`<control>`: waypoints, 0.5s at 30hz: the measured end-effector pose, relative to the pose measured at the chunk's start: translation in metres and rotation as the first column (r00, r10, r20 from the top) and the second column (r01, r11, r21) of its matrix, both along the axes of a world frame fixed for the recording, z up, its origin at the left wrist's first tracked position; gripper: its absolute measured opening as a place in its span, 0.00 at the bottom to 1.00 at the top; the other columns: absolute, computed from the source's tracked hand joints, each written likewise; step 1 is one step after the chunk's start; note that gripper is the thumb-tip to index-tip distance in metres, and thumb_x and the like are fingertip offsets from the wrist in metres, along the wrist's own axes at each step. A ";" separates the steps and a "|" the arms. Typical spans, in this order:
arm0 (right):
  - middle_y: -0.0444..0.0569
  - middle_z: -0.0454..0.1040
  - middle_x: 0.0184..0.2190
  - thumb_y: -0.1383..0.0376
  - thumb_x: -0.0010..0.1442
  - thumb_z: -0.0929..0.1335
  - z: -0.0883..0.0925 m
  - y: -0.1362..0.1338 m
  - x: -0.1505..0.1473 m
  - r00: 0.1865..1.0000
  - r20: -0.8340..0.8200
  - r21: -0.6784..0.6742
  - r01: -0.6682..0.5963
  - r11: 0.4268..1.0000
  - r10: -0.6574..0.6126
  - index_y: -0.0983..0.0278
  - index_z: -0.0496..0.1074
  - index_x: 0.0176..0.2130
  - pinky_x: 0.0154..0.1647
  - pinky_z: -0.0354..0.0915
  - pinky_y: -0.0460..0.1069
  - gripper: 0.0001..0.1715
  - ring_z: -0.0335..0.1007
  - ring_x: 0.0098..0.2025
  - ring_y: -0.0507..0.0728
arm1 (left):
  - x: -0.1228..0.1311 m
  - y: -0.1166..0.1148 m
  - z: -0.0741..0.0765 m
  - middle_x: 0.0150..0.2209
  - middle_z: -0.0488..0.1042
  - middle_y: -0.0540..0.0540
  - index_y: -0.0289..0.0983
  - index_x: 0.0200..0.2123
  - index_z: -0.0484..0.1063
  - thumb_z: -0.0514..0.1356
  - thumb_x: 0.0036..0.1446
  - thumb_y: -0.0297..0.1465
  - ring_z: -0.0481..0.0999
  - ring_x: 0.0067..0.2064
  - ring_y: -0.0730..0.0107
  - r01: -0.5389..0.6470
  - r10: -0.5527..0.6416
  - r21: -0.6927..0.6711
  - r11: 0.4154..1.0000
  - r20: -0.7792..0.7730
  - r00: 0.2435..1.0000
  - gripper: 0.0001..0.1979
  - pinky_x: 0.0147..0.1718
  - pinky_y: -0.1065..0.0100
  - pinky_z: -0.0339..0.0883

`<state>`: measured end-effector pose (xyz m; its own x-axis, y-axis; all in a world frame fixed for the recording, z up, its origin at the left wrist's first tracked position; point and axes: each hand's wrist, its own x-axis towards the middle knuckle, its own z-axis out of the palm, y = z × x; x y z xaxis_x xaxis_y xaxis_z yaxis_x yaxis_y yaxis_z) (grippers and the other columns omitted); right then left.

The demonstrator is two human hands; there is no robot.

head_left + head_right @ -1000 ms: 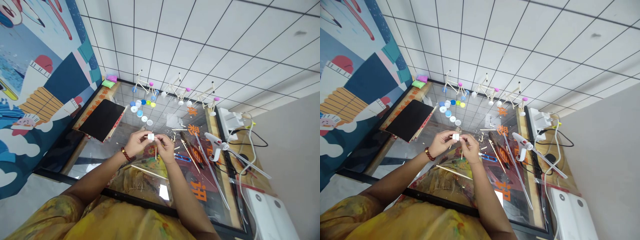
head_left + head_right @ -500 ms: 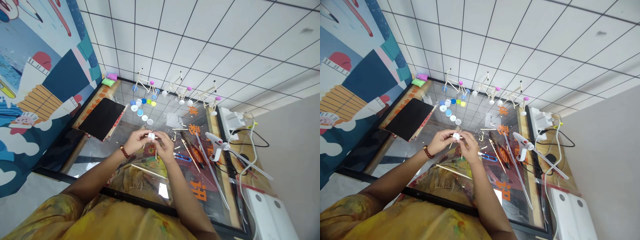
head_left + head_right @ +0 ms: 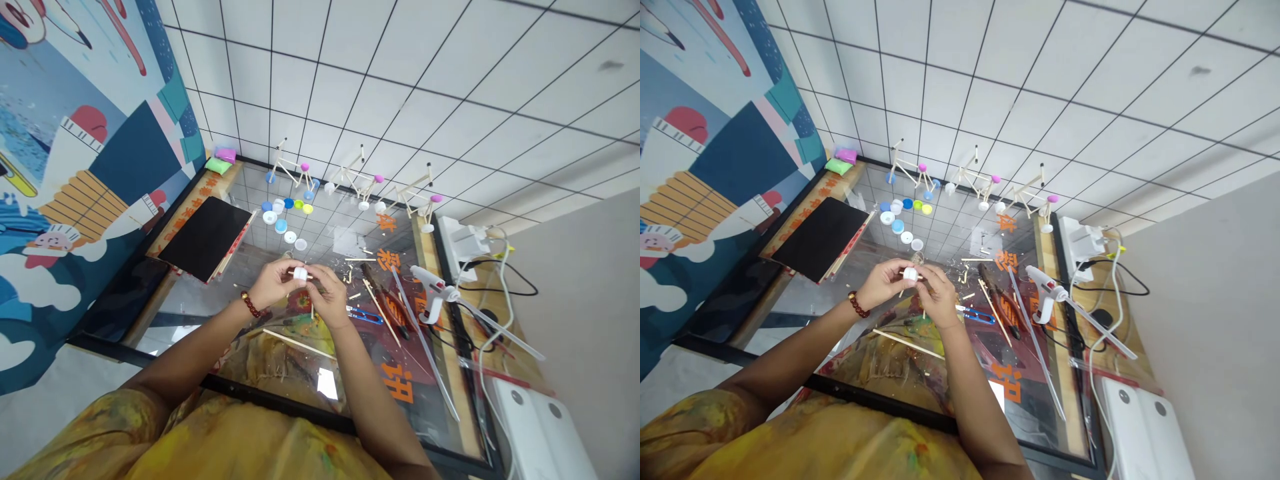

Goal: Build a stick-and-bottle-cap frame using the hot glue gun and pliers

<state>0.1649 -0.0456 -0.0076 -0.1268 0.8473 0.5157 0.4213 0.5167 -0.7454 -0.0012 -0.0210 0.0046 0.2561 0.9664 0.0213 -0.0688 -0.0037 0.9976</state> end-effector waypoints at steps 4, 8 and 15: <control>0.53 0.75 0.46 0.63 0.61 0.69 0.003 0.002 0.001 0.999 -0.040 0.011 0.031 0.999 -0.031 0.57 0.67 0.58 0.46 0.72 0.55 0.25 0.74 0.43 0.56 | -0.001 0.001 0.006 0.41 0.80 0.42 0.33 0.43 0.77 0.73 0.41 0.31 0.79 0.39 0.66 0.005 0.009 -0.100 0.995 0.141 0.990 0.23 0.42 0.64 0.74; 0.52 0.76 0.43 0.61 0.60 0.71 0.012 0.006 0.010 0.975 -0.123 0.030 0.190 0.981 -0.185 0.59 0.72 0.52 0.44 0.72 0.55 0.20 0.74 0.38 0.56 | -0.006 0.005 0.015 0.35 0.80 0.45 0.35 0.47 0.74 0.71 0.48 0.35 0.79 0.33 0.71 0.047 0.071 -0.303 0.952 0.369 0.927 0.23 0.36 0.67 0.74; 0.45 0.73 0.25 0.62 0.60 0.69 0.041 -0.003 0.006 0.987 0.028 0.027 0.159 0.987 -0.160 0.61 0.66 0.21 0.33 0.66 0.49 0.17 0.69 0.28 0.53 | -0.013 0.011 0.018 0.30 0.79 0.42 0.32 0.35 0.74 0.62 0.59 0.41 0.78 0.29 0.73 0.180 0.095 -0.474 0.862 0.500 0.861 0.16 0.30 0.73 0.73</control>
